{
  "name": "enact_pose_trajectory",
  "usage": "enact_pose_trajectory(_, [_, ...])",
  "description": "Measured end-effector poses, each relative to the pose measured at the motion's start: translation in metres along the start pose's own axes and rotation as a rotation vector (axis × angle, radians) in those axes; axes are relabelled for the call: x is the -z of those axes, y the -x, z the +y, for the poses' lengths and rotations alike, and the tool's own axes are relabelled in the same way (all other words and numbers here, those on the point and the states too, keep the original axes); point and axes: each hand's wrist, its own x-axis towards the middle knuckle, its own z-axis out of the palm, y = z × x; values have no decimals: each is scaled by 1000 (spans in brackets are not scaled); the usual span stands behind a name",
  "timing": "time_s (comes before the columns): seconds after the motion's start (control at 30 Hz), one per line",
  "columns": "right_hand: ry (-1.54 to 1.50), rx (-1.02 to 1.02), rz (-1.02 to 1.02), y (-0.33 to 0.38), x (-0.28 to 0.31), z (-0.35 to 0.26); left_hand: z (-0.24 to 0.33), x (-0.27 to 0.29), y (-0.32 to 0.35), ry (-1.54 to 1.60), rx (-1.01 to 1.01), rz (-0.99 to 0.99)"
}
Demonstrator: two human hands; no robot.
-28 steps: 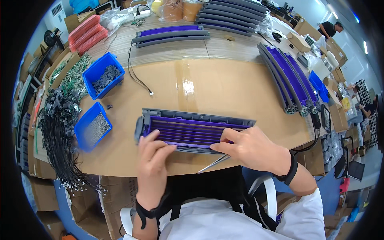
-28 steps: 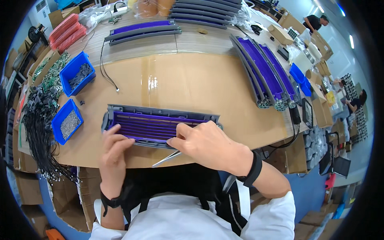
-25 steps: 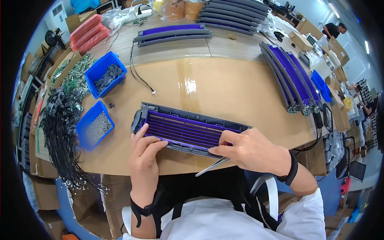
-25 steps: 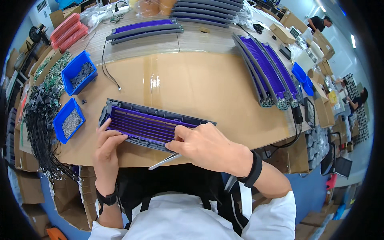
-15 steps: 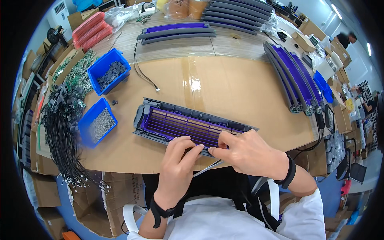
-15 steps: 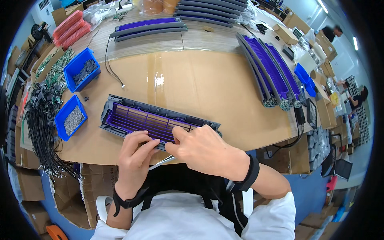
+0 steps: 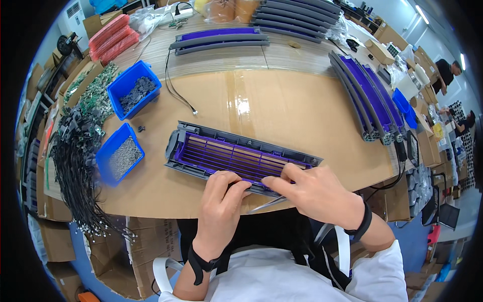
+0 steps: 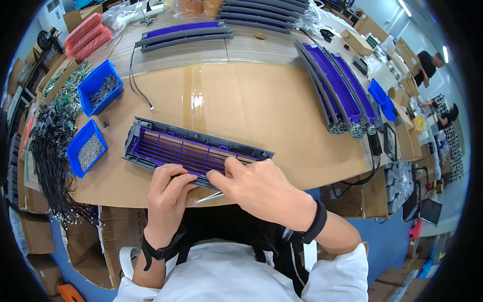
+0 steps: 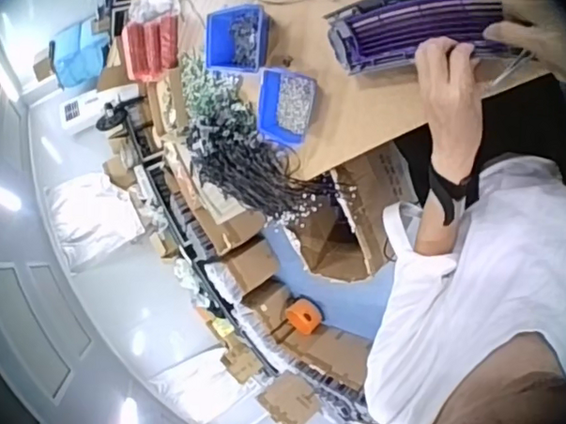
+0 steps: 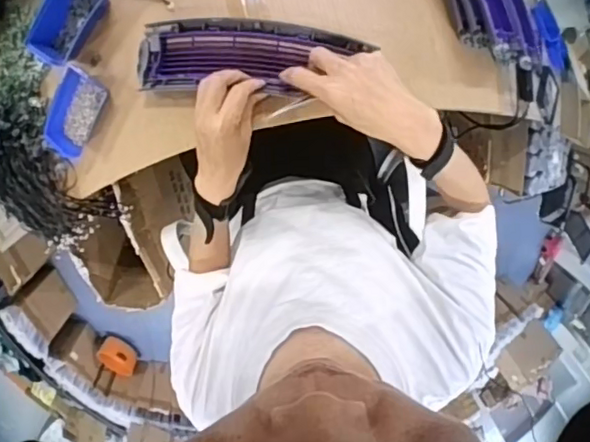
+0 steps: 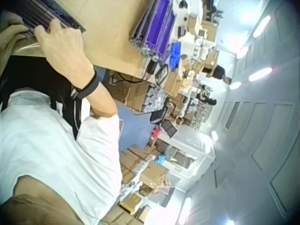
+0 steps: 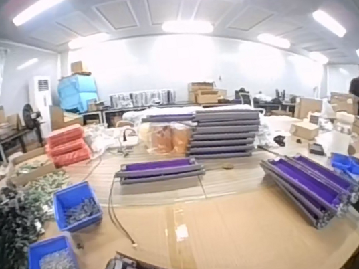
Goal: The person uses a metal tool to press down components on the circuit board of a purple electronic housing. They repeat this action on multiple units, moving each finished item to a stack on the table.
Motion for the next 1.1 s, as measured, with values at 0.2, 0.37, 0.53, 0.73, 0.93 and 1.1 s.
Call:
enact_pose_trajectory(0.2, [-96, 29, -72, 17, 8, 11, -5, 2, -2, -3, -34, -5])
enact_pose_trajectory(0.37, [-36, 30, -45, 10, 2, 5, 4, -3, -3, -61, -60, 49])
enact_pose_trajectory(0.53, [21, 9, -15, 10, 3, 6, 12, -17, -3, 60, -79, -28])
enact_pose_trajectory(0.73, [-98, -31, -71, 32, 21, 19, 11, -17, -5, 51, -71, -39])
enact_pose_trajectory(0.93, [-203, -74, -37, 40, 18, 29, 12, -16, -9, 17, -107, -98])
enact_pose_trajectory(1.1, [-223, -96, -18, 41, 11, 34, 11, -14, -11, 5, -77, -124])
